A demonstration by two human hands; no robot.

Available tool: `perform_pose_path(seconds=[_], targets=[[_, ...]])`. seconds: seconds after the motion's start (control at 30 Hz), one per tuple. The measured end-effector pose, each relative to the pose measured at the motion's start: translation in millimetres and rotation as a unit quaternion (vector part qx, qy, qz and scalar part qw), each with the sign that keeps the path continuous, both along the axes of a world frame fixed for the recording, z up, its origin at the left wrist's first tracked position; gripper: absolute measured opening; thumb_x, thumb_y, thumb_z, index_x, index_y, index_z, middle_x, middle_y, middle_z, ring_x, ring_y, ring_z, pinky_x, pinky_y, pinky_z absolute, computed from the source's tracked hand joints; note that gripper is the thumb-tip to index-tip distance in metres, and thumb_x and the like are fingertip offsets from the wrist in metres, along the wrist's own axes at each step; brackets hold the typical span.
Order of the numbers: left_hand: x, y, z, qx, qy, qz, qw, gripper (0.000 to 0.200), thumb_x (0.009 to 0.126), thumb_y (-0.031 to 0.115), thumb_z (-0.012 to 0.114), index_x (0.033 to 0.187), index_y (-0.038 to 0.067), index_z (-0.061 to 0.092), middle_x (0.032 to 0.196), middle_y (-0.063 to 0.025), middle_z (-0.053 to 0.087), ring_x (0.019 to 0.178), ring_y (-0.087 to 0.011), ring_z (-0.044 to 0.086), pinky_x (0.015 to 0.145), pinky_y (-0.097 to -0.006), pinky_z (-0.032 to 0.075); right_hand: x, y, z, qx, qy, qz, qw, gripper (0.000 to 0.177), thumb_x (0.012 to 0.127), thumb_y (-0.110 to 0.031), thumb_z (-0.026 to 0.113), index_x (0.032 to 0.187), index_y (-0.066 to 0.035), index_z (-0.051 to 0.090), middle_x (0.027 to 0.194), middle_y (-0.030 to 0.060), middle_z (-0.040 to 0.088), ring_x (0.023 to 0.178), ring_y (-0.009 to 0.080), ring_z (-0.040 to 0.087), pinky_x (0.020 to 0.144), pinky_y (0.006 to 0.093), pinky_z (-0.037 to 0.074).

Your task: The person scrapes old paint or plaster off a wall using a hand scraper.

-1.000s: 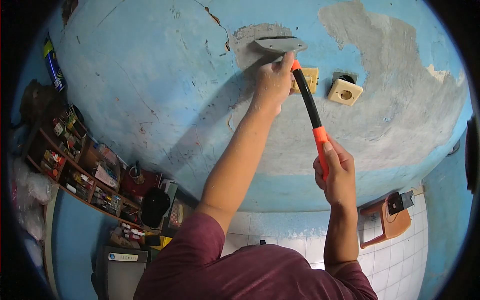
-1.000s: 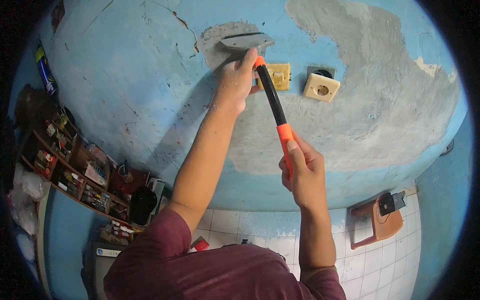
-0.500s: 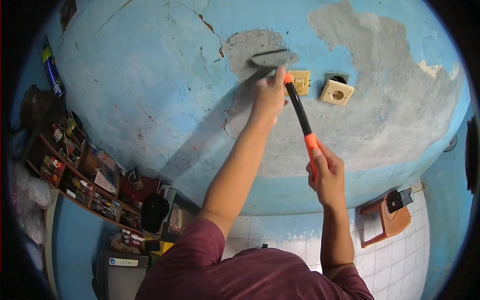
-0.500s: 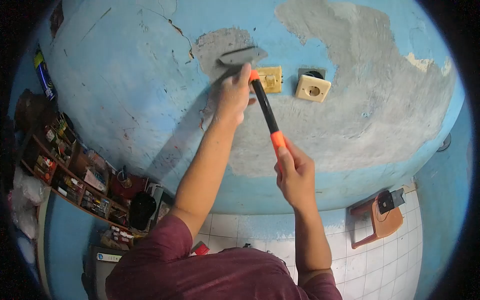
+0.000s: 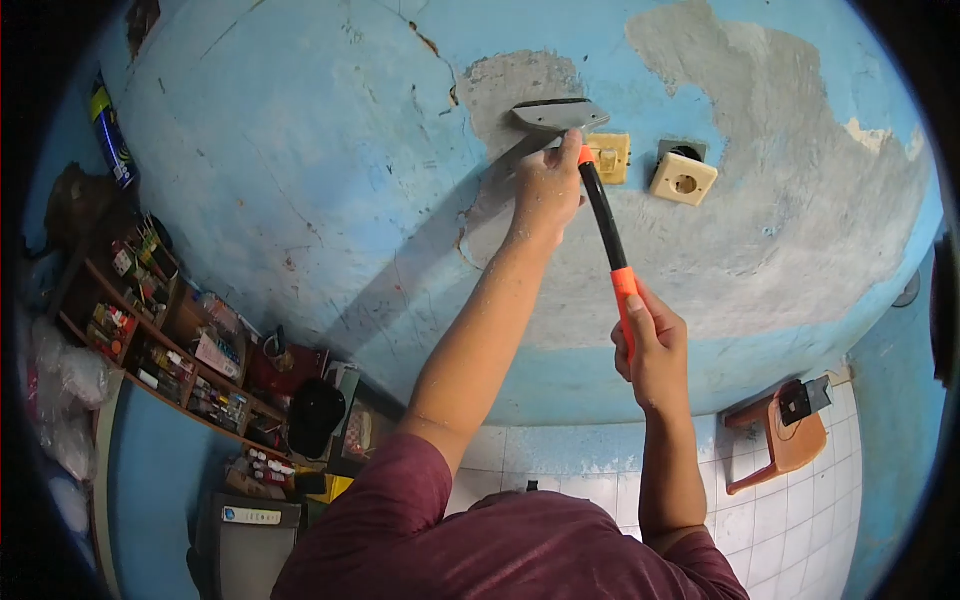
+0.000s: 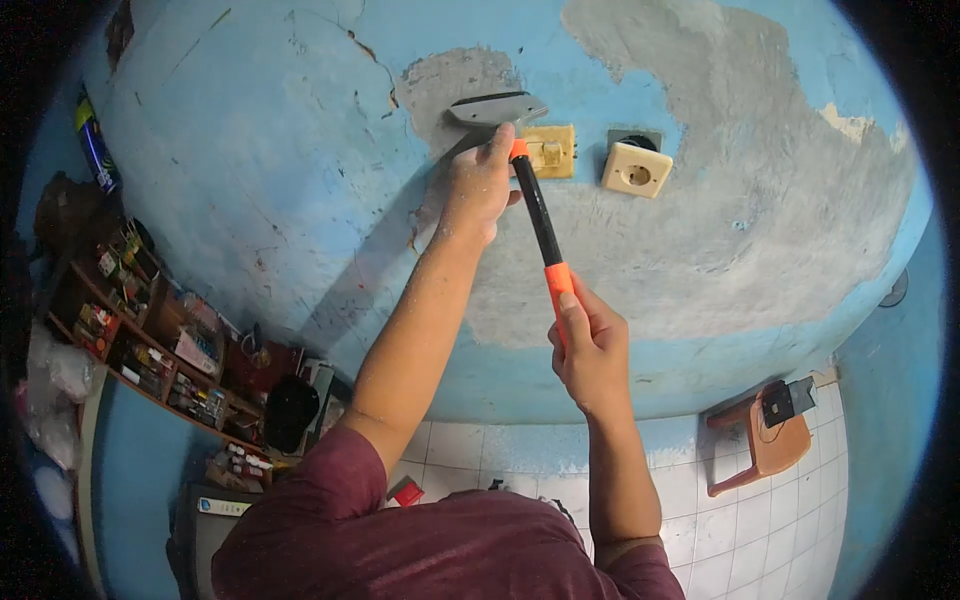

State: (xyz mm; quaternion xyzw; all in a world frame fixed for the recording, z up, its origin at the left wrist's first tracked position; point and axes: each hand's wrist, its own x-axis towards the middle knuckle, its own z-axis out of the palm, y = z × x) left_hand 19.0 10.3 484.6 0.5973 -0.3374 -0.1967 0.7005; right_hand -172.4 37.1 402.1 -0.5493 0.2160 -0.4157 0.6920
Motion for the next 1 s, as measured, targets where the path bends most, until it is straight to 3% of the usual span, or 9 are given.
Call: perform_pose_path(seconds=[0.13, 0.2, 0.43, 0.6, 0.67, 0.7, 0.73, 0.8, 1.0], targets=[[2, -1, 0, 0.019, -0.030, -0.015, 0.999, 0.048, 0.094, 0.050, 0.056, 0.104, 0.003, 0.064, 0.099, -0.0061, 0.063, 0.093, -0.0152, 0.059, 0.066, -0.0326, 0.052, -5, -8, -1, 0.025, 0.005, 0.044, 0.999, 0.040, 0.102, -0.026, 0.051, 0.134, -0.003, 0.056, 0.062, -0.0069, 0.040, 0.049, 0.0012, 0.033, 0.040, 0.0171, 0.026], [-6, -4, -1, -0.056, -0.020, 0.040, 0.997, 0.046, 0.095, 0.043, 0.059, 0.083, -0.001, 0.067, 0.071, -0.0020, 0.061, 0.061, -0.0124, 0.057, 0.054, -0.0295, 0.048, 1, -7, -8, 0.002, 0.001, 0.024, 1.000, 0.040, 0.101, -0.026, 0.051, 0.134, -0.004, 0.056, 0.062, -0.0067, 0.040, 0.048, 0.0014, 0.033, 0.040, 0.0174, 0.026], [8, -10, 11, -0.072, -0.086, 0.038, 0.993, 0.048, 0.095, 0.042, 0.059, 0.083, -0.003, 0.067, 0.071, -0.0046, 0.062, 0.059, -0.0111, 0.056, 0.053, -0.0298, 0.047, -2, -17, 8, 0.011, -0.011, 0.070, 0.997, 0.041, 0.101, -0.028, 0.051, 0.135, -0.004, 0.055, 0.063, -0.0051, 0.041, 0.048, 0.0024, 0.034, 0.039, 0.0183, 0.026], [6, -6, 8, -0.044, -0.063, 0.054, 0.996, 0.050, 0.096, 0.042, 0.058, 0.083, -0.006, 0.067, 0.070, -0.0046, 0.063, 0.064, -0.0130, 0.058, 0.062, -0.0321, 0.046, -5, -20, 2, 0.045, -0.017, 0.084, 0.995, 0.042, 0.101, -0.028, 0.051, 0.135, -0.004, 0.055, 0.063, -0.0030, 0.043, 0.047, 0.0033, 0.034, 0.038, 0.0187, 0.026], [17, -15, 4, -0.078, -0.142, 0.056, 0.985, 0.046, 0.096, 0.040, 0.060, 0.083, -0.003, 0.068, 0.069, -0.0038, 0.062, 0.063, -0.0109, 0.057, 0.058, -0.0298, 0.046, -6, -21, 1, 0.052, -0.026, 0.109, 0.992, 0.042, 0.101, -0.029, 0.050, 0.136, -0.005, 0.054, 0.064, -0.0017, 0.044, 0.047, 0.0034, 0.035, 0.038, 0.0193, 0.026], [16, -11, 1, -0.039, -0.102, 0.018, 0.994, 0.048, 0.094, 0.048, 0.058, 0.096, 0.002, 0.066, 0.089, -0.0035, 0.062, 0.079, -0.0125, 0.058, 0.058, -0.0276, 0.049, -5, -18, -3, 0.058, -0.018, 0.095, 0.994, 0.043, 0.101, -0.030, 0.050, 0.136, -0.005, 0.054, 0.064, -0.0016, 0.044, 0.047, 0.0034, 0.035, 0.038, 0.0195, 0.026], [11, -7, -4, -0.038, -0.103, 0.017, 0.994, 0.048, 0.094, 0.048, 0.058, 0.096, 0.002, 0.066, 0.089, -0.0035, 0.062, 0.079, -0.0125, 0.058, 0.058, -0.0276, 0.049, -4, -16, -8, 0.062, -0.014, 0.080, 0.995, 0.043, 0.101, -0.030, 0.050, 0.136, -0.005, 0.054, 0.064, -0.0015, 0.044, 0.047, 0.0034, 0.035, 0.038, 0.0196, 0.027], [1, 0, -6, -0.055, -0.051, 0.024, 0.997, 0.045, 0.095, 0.038, 0.061, 0.079, -0.003, 0.066, 0.064, -0.0023, 0.057, 0.060, -0.0129, 0.055, 0.060, -0.0322, 0.045, -3, -17, -19, 0.066, -0.012, 0.109, 0.992, 0.044, 0.101, -0.030, 0.051, 0.138, -0.005, 0.052, 0.065, -0.0025, 0.044, 0.048, 0.0038, 0.036, 0.039, 0.0197, 0.029], [20, -16, -24, -0.070, -0.123, 0.060, 0.988, 0.048, 0.096, 0.039, 0.060, 0.070, -0.001, 0.062, 0.063, -0.0005, 0.056, 0.060, -0.0103, 0.049, 0.059, -0.0309, 0.041, -1, -21, -16, -0.025, 0.047, 0.089, 0.995, 0.043, 0.099, -0.021, 0.056, 0.137, -0.003, 0.052, 0.069, -0.0035, 0.050, 0.049, 0.0062, 0.044, 0.045, 0.0212, 0.036]])
